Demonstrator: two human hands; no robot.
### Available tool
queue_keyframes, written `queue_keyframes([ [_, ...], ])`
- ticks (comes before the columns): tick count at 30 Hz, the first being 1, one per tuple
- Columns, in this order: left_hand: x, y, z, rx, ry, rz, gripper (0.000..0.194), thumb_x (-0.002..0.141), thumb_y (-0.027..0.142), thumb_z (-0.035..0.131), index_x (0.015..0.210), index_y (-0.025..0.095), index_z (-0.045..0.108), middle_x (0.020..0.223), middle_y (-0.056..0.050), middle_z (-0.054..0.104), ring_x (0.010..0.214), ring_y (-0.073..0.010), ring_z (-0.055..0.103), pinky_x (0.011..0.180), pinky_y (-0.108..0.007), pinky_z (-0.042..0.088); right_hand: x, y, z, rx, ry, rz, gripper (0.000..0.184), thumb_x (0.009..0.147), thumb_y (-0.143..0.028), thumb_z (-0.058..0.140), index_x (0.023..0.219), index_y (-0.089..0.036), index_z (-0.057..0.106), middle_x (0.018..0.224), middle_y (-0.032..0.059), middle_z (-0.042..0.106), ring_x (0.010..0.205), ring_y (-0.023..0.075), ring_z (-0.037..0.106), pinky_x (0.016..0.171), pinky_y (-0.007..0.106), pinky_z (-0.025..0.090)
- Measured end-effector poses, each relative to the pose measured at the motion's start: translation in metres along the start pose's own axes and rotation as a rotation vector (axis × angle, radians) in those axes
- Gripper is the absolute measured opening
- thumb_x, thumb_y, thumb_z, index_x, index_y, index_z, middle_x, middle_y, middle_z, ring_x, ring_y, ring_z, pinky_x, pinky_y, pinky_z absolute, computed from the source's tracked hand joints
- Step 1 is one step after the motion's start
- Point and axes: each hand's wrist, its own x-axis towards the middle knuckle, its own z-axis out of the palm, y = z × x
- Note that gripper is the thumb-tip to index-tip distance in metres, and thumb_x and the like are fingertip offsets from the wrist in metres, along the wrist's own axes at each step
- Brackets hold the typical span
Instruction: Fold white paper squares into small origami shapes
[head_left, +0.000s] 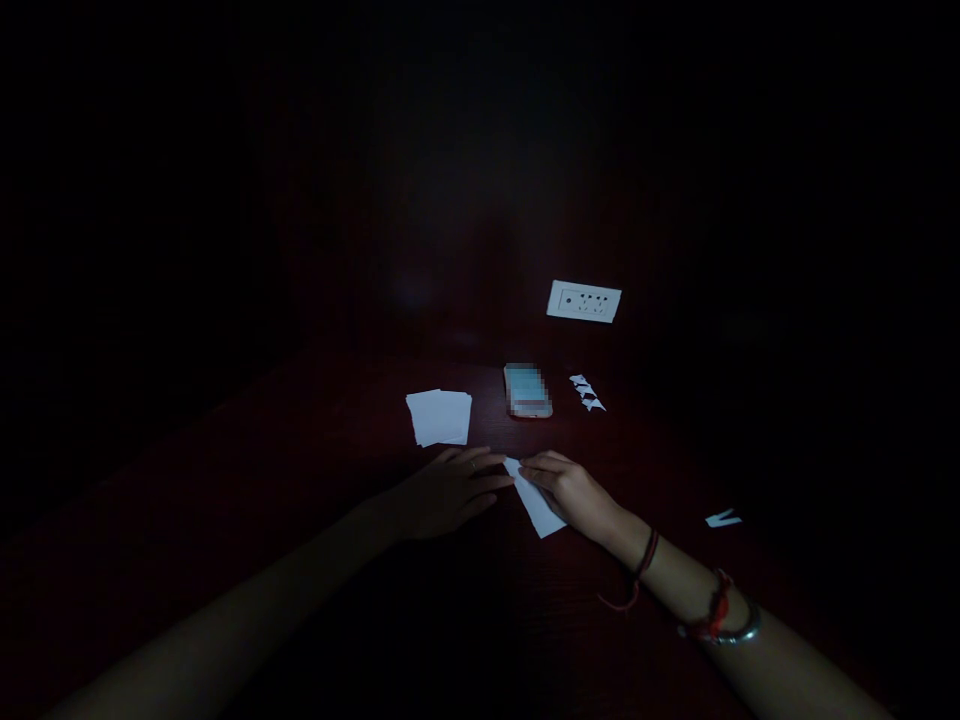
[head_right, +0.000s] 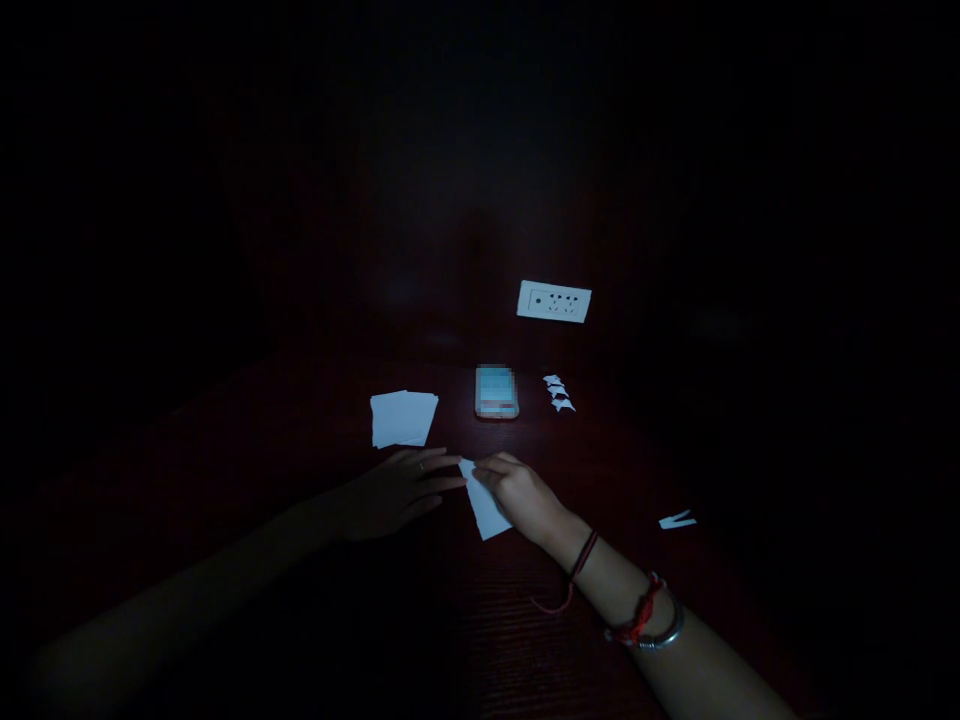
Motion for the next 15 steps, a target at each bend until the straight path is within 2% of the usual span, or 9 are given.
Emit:
queue_keyframes([
  [6, -0.001, 0.002, 0.000, 0.001, -0.033, -0.046, 0.032, 0.089, 0.031, 0.029, 0.120, 0.031, 0.037, 0.130, 0.001, 0.032, 0.117, -0.0211, 0.029, 0.093, -0.041, 0.025, 0.001, -0.003, 0.000, -0.043, -0.052, 0.009, 0.027, 0.085, -0.016, 0.037, 0.106, -0.018, 0.054, 0.101, 0.0064, 0.056, 0.095, 0.0152, 0.048, 0.081, 0.027, 0.045],
  [12, 0.001, 0.002, -0.001, 0.009, 0.002, -0.040, 0.031, 0.088, 0.030, 0.032, 0.117, 0.029, 0.040, 0.135, -0.001, 0.022, 0.120, -0.0234, 0.023, 0.093, -0.041, 0.025, 0.002, -0.009, -0.005, -0.073, -0.100, 0.000, 0.028, 0.084, -0.013, 0.038, 0.109, -0.016, 0.050, 0.102, 0.0074, 0.055, 0.096, 0.0157, 0.047, 0.081, 0.028, 0.044],
  [15, 0.002, 0.003, -0.003, -0.007, -0.001, -0.046, 0.032, 0.087, 0.028, 0.033, 0.118, 0.028, 0.039, 0.132, 0.000, 0.028, 0.119, -0.0220, 0.026, 0.093, -0.040, 0.026, 0.003, -0.011, -0.008, -0.038, -0.100, 0.038, 0.028, 0.083, -0.012, 0.039, 0.109, -0.016, 0.048, 0.097, 0.0063, 0.056, 0.092, 0.0147, 0.049, 0.079, 0.027, 0.045],
])
